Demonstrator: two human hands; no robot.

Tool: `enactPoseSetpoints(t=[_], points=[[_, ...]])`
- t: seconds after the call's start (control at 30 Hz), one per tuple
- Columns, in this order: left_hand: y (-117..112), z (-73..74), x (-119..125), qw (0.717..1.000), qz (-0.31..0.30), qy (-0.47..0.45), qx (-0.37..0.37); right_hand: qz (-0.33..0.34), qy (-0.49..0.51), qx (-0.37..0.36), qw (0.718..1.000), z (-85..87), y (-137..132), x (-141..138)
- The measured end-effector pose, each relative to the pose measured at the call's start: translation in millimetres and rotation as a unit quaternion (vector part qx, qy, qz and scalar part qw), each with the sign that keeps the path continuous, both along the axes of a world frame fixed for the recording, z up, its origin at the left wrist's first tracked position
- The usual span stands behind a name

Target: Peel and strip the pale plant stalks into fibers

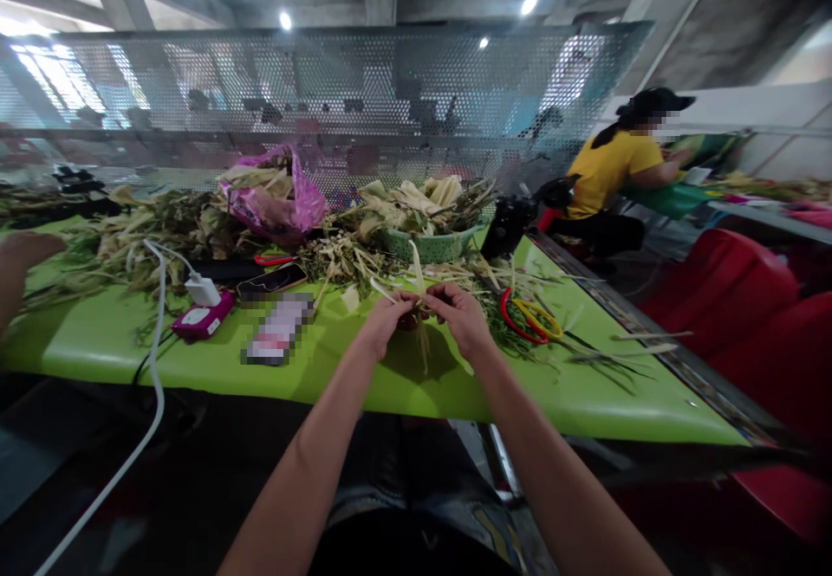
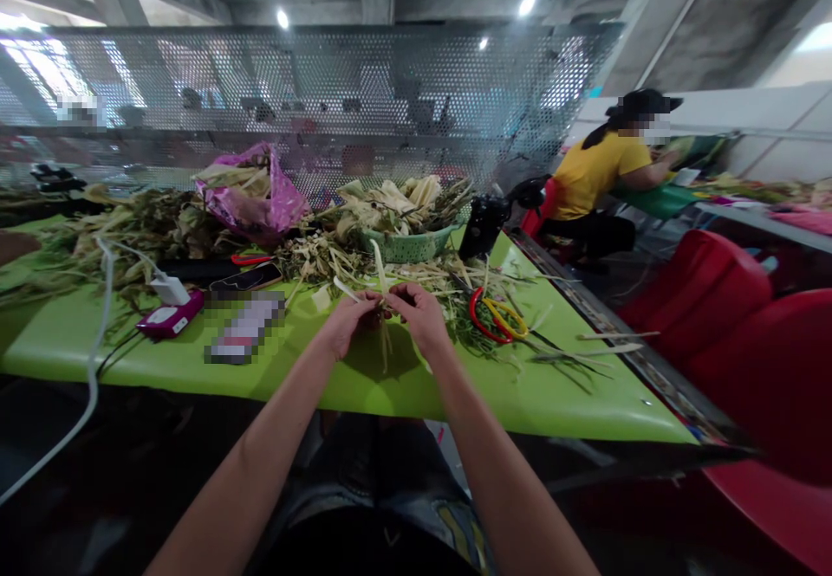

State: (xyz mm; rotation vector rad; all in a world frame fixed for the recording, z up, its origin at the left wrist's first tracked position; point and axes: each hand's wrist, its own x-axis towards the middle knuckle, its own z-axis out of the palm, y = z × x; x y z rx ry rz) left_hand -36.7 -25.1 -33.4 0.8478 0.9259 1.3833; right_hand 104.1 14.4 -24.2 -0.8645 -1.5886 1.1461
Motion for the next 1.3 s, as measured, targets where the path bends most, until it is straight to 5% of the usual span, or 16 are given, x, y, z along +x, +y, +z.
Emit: enactPoseSetpoints(t=[0.17, 0.53, 0.7, 0.9, 1.1, 1.3], points=[[1.7, -0.3, 3.9, 0.999, -0.002, 0.030, -0.020, -0.058, -0.017, 0.052, 0.997, -4.7, 5.4, 0.0], [2.3, -2.3, 3.7, 0.990, -0.023, 0.109, 0.088, -0.086, 0.008, 0.028, 0.996, -7.2, 5.9, -1.0], [0.9, -1.4, 2.9, 0.998, -0.038, 0.035, 0.045, -0.085, -0.026, 0.069, 0.994, -3.0, 5.0, 1.6], [2.5, -3.7, 1.6, 0.999, -0.006, -0.021, 0.044, -0.013, -0.031, 0.025, 0.999, -2.7, 3.5, 3.4], [-1.1, 3.7, 0.4, 0.998, 0.028, 0.022, 0.043, -0.056, -0.077, 0.146, 0.985, -6.6, 7.9, 3.5], [-2.3, 6.7, 0.4, 0.995, 0.042, 0.063, 0.058, -0.098, -0.106, 0.187, 0.972, -5.4, 7.8, 3.5]])
